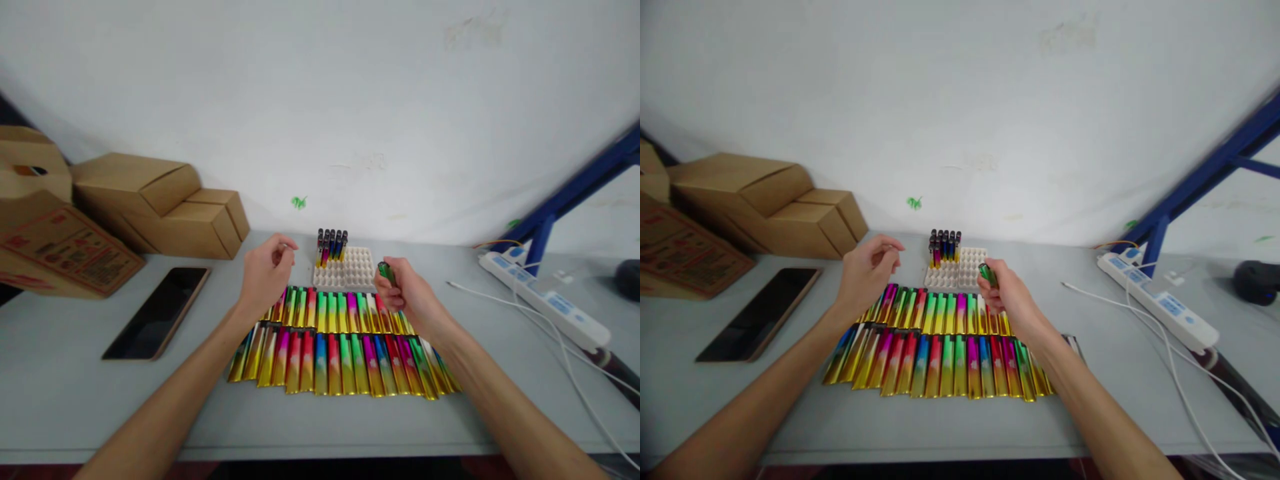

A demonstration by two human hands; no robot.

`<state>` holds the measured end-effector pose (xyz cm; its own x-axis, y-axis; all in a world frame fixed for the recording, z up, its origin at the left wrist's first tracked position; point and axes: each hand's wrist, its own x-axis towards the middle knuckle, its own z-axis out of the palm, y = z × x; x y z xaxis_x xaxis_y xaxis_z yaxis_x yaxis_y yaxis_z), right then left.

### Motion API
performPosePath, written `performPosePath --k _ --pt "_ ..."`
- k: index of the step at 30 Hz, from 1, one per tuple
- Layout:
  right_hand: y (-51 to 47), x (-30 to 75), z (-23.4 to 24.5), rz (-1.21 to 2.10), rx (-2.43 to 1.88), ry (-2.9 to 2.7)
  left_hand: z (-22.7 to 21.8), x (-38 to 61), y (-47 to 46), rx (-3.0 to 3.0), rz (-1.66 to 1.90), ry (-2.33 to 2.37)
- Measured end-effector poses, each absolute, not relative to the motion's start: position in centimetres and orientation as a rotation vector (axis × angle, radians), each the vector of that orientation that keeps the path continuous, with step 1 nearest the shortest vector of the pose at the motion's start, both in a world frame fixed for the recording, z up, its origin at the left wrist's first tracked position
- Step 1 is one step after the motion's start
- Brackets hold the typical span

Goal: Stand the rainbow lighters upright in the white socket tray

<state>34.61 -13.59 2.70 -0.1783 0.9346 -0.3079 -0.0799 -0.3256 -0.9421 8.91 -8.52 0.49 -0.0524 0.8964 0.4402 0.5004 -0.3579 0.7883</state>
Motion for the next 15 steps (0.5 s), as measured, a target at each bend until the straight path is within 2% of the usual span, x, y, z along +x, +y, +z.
performPosePath --k 15 --pt "-14.11 34.67 2.63 1.735 -1.245 -1.036 0.35 8.93 -8.45 1.824 1.380 1.492"
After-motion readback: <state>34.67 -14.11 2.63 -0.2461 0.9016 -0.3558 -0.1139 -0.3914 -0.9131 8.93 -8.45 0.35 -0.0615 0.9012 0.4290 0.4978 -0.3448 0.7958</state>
